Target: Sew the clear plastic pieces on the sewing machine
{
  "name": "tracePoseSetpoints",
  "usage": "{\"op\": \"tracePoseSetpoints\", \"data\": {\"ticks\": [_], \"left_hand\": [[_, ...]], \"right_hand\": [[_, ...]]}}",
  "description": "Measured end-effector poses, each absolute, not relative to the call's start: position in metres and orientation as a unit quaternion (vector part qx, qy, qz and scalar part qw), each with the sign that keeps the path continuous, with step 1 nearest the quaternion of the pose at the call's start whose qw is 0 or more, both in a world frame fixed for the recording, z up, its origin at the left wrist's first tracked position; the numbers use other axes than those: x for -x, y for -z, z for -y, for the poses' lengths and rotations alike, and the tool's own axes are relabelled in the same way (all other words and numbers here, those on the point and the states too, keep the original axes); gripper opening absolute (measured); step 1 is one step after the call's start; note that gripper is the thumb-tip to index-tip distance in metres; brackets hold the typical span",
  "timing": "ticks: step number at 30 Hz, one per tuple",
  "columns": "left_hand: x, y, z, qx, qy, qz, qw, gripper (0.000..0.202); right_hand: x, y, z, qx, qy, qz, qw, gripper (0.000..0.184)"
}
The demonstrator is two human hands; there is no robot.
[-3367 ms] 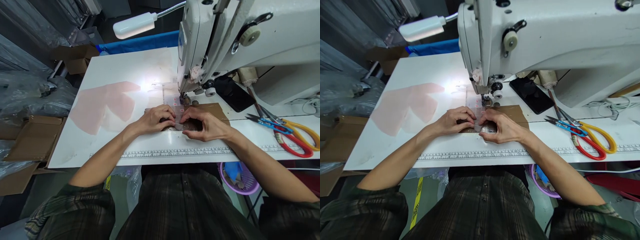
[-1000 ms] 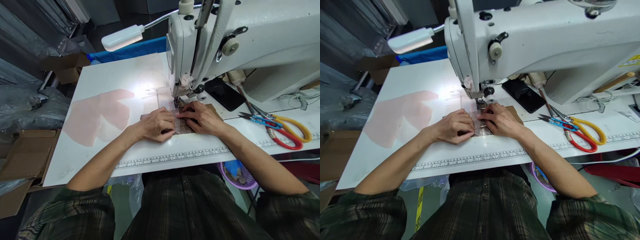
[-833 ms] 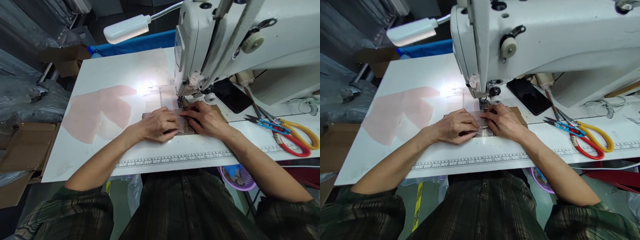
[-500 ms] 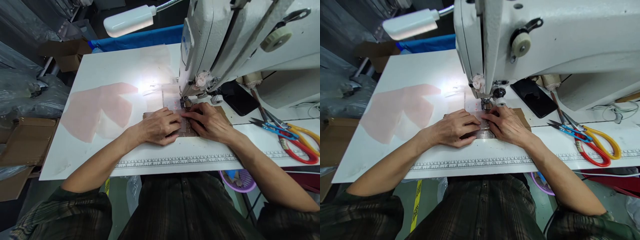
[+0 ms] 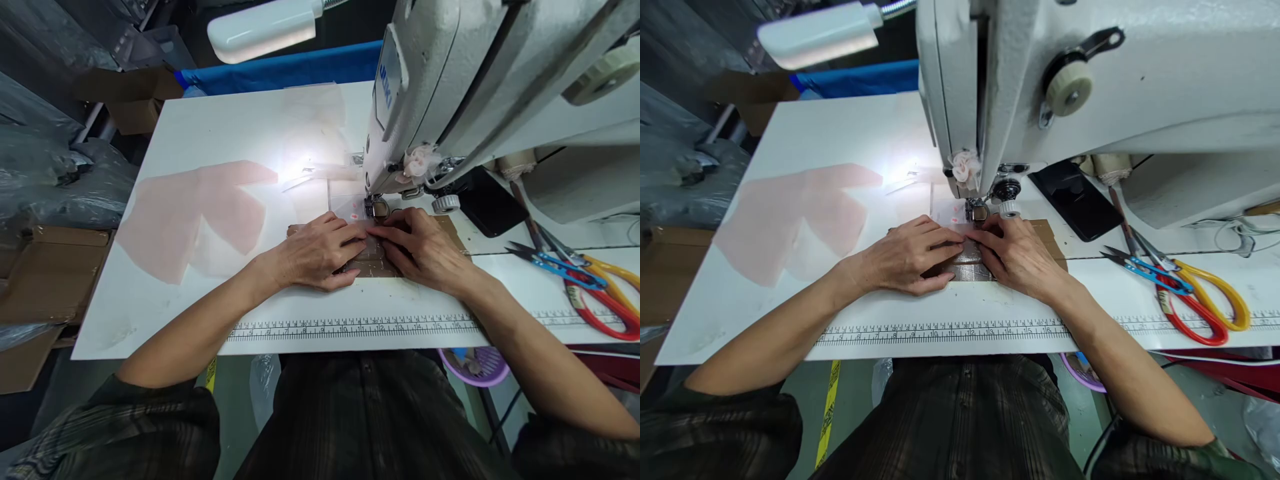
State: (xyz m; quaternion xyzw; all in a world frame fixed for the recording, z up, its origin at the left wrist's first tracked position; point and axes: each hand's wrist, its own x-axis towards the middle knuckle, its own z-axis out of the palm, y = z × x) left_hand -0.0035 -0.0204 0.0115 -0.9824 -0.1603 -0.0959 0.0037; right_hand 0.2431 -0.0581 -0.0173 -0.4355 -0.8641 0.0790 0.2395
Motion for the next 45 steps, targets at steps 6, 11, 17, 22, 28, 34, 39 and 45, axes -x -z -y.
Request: {"op": "tracePoseSetpoints", "data": {"ticks": [6,11,17,22,28,34,39,45], "left_hand": [[0.005,-0.01,0.018,0.98,0.112,0.165,-0.009,0.037],[0.007,-0.007,0.014,0.977,0.122,0.171,-0.027,0.041],[0.006,-0.009,0.012,0.976,0.112,0.184,-0.039,0.045],[0.005,-0.01,0.009,0.974,0.105,0.196,-0.043,0.048],[0.005,-0.009,0.005,0.974,0.097,0.203,-0.039,0.05],[0.005,-0.008,0.002,0.974,0.096,0.203,-0.02,0.05],[0.004,-0.008,-0.002,0.976,0.09,0.2,-0.014,0.053],[0.004,-0.007,-0.005,0.972,0.089,0.216,-0.019,0.051]], "right_hand": [[-0.244,0.015,0.058,0.424,-0.102,0.863,0.256,0.036],[-0.244,0.015,0.058,0.428,-0.108,0.861,0.252,0.037],[-0.243,0.014,0.06,0.432,-0.107,0.859,0.253,0.036],[-0.243,0.013,0.061,0.435,-0.109,0.858,0.251,0.037],[-0.244,0.014,0.06,0.431,-0.103,0.859,0.254,0.036],[-0.243,0.015,0.057,0.427,-0.082,0.864,0.256,0.036],[-0.241,0.014,0.051,0.437,-0.067,0.866,0.234,0.038],[-0.24,0.01,0.046,0.445,-0.073,0.865,0.218,0.04]]}}
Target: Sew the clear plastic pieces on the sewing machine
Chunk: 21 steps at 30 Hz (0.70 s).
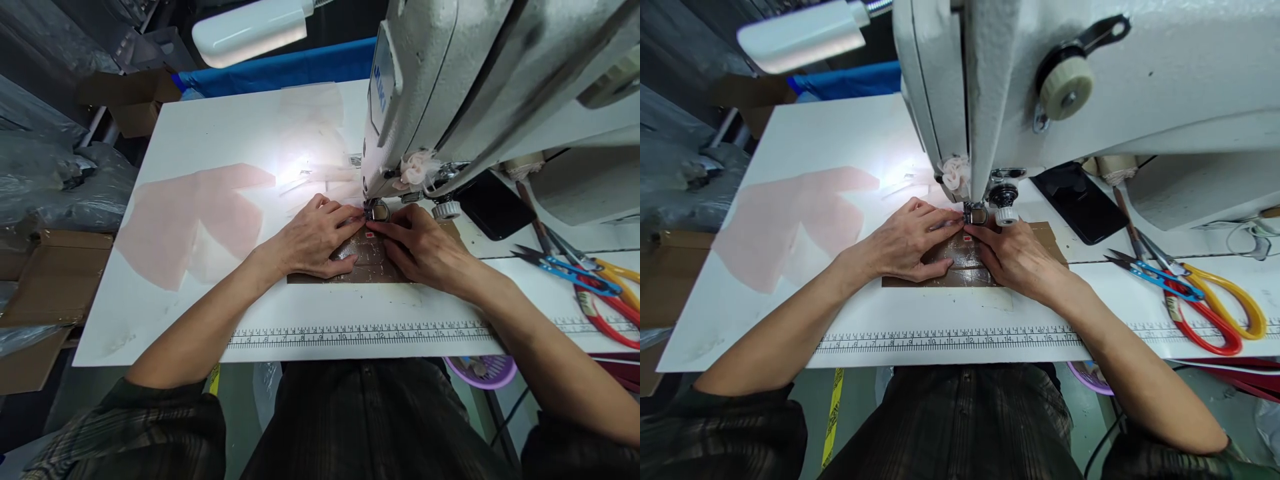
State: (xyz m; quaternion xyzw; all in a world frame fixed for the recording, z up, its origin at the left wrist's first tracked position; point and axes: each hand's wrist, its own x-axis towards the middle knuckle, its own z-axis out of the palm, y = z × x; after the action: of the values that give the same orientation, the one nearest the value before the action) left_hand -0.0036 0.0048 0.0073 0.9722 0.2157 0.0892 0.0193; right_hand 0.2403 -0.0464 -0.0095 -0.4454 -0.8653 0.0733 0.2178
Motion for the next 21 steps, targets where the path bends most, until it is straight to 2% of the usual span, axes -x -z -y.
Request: {"op": "tracePoseSetpoints", "data": {"ticks": [11,14,17,21], "left_hand": [[0.002,-0.004,-0.008,-0.966,-0.078,-0.247,0.007,0.059],[0.003,-0.001,-0.008,-0.964,-0.081,-0.252,0.007,0.06],[0.003,0.001,-0.009,-0.963,-0.087,-0.256,0.007,0.058],[0.003,0.004,-0.009,-0.961,-0.094,-0.259,-0.006,0.059]], "right_hand": [[-0.27,-0.018,0.033,0.435,-0.326,0.813,0.207,0.043],[-0.267,-0.013,0.024,0.481,-0.304,0.79,0.226,0.037],[-0.263,-0.007,0.021,0.511,-0.253,0.778,0.266,0.04],[-0.266,-0.001,0.026,0.5,-0.229,0.794,0.26,0.043]]}}
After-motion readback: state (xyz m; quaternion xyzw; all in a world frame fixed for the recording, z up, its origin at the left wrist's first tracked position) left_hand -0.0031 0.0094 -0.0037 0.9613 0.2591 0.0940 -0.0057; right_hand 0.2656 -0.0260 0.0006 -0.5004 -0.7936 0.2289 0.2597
